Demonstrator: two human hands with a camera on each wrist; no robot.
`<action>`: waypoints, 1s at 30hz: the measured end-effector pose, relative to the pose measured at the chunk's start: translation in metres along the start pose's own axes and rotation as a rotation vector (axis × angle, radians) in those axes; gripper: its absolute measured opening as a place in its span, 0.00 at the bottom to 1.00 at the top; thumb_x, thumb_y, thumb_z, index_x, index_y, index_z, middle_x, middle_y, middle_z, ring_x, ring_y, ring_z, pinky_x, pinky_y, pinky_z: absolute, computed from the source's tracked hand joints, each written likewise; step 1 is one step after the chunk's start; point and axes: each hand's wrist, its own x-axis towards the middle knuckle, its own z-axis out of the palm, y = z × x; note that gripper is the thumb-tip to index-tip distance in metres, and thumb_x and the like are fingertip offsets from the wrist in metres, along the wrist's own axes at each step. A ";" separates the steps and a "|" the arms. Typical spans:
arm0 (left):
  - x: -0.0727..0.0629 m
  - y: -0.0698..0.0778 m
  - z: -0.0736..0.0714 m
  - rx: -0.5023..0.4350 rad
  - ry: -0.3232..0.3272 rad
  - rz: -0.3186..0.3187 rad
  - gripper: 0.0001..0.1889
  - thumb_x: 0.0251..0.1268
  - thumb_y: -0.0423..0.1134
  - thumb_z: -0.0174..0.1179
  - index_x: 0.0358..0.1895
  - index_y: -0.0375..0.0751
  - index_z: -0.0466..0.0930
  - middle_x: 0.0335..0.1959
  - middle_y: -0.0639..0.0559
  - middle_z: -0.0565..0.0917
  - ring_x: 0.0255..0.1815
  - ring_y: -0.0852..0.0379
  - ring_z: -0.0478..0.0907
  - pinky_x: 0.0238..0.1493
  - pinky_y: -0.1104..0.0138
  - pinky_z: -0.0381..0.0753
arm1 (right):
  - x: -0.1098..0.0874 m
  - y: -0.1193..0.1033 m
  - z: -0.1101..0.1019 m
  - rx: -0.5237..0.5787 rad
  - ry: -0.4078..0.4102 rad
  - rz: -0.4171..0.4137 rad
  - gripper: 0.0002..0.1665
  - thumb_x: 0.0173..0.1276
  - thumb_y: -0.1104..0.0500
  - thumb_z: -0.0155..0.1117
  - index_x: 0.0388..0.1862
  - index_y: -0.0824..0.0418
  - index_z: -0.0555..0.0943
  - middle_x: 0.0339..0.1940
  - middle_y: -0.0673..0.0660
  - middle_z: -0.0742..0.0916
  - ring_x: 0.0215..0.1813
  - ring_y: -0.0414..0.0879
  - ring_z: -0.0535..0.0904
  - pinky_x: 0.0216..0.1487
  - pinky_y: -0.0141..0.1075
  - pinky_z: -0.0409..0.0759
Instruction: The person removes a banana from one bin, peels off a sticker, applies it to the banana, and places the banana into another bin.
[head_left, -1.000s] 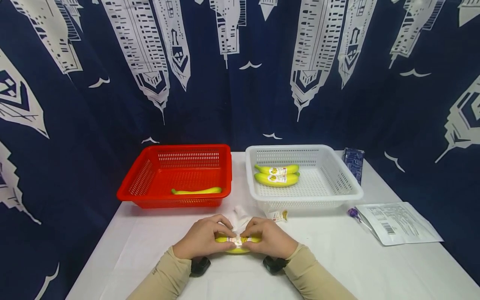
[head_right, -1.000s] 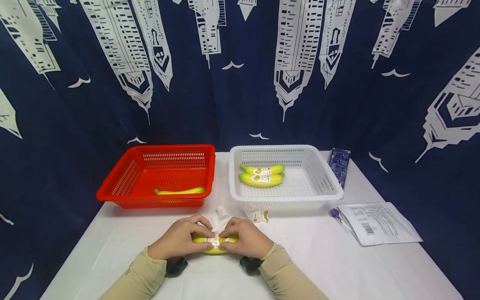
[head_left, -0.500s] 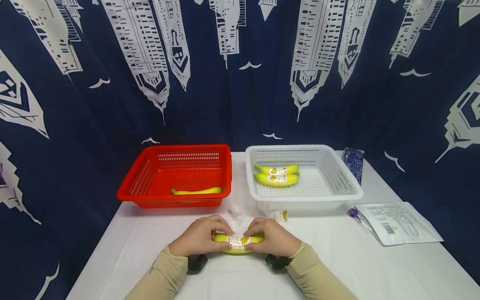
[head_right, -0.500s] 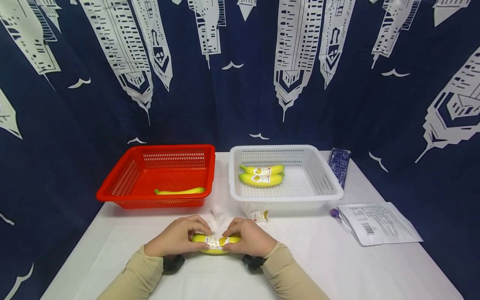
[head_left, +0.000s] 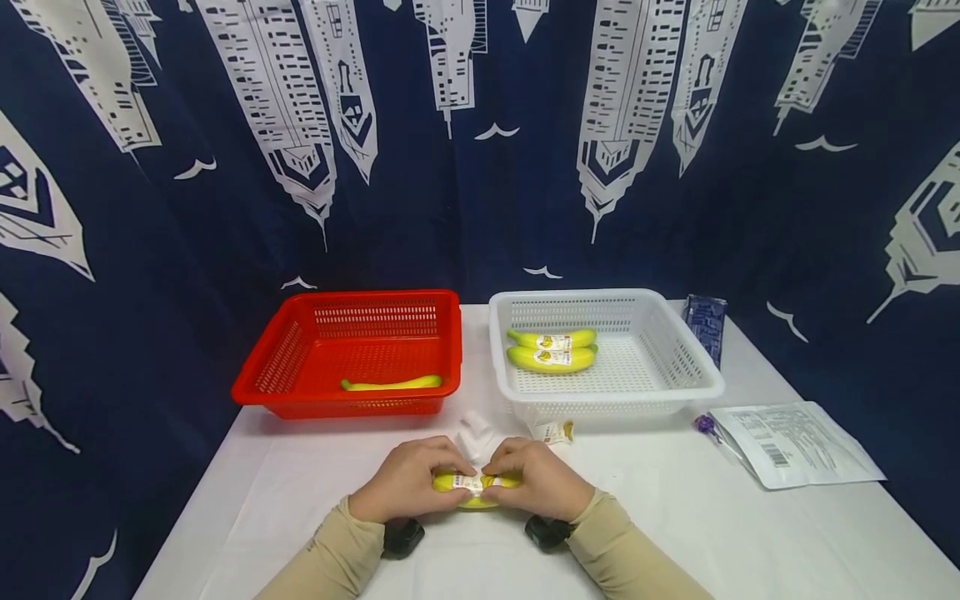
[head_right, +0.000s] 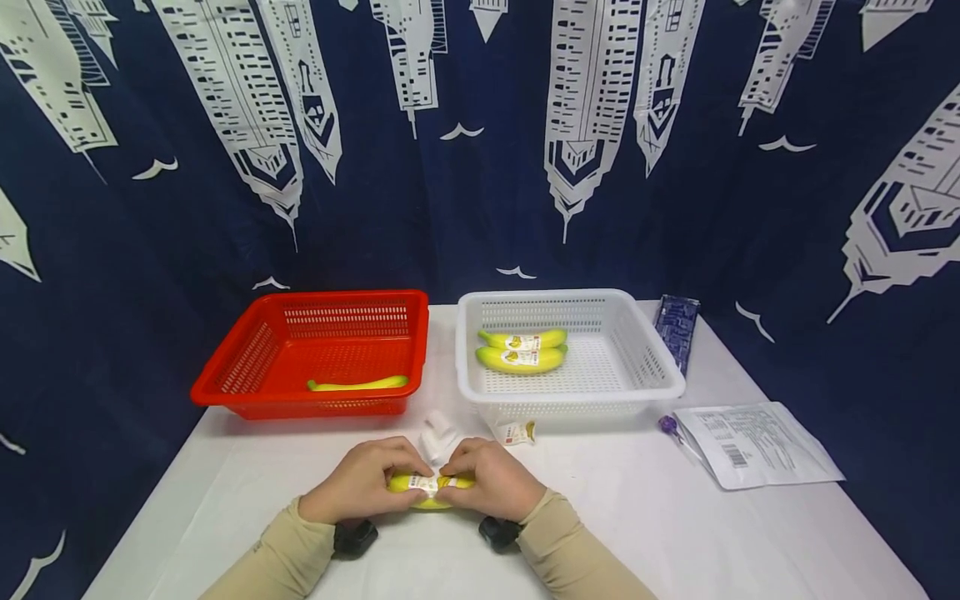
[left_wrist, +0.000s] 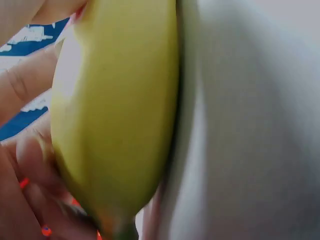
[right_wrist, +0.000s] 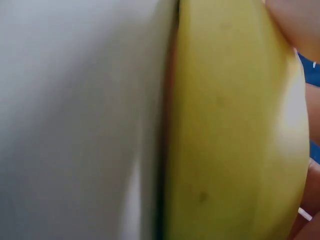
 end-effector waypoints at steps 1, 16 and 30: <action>0.000 0.001 0.001 0.019 0.007 -0.002 0.11 0.52 0.50 0.78 0.39 0.63 0.90 0.36 0.71 0.83 0.33 0.72 0.75 0.33 0.77 0.70 | 0.000 -0.001 0.001 -0.023 0.004 -0.006 0.14 0.62 0.49 0.79 0.44 0.52 0.92 0.36 0.43 0.87 0.40 0.33 0.80 0.45 0.25 0.77; -0.001 -0.005 -0.015 -0.180 -0.148 -0.069 0.12 0.60 0.44 0.76 0.47 0.57 0.91 0.40 0.68 0.86 0.34 0.66 0.78 0.38 0.74 0.78 | -0.004 -0.009 -0.008 -0.193 -0.021 0.036 0.18 0.65 0.46 0.76 0.48 0.55 0.92 0.43 0.47 0.92 0.46 0.39 0.88 0.50 0.36 0.85; -0.003 -0.002 -0.018 -0.299 -0.216 -0.111 0.09 0.61 0.42 0.75 0.44 0.57 0.91 0.38 0.64 0.86 0.32 0.70 0.75 0.35 0.74 0.78 | -0.012 -0.022 -0.014 -0.249 -0.035 0.128 0.18 0.59 0.44 0.80 0.40 0.54 0.92 0.36 0.43 0.91 0.42 0.38 0.84 0.46 0.34 0.83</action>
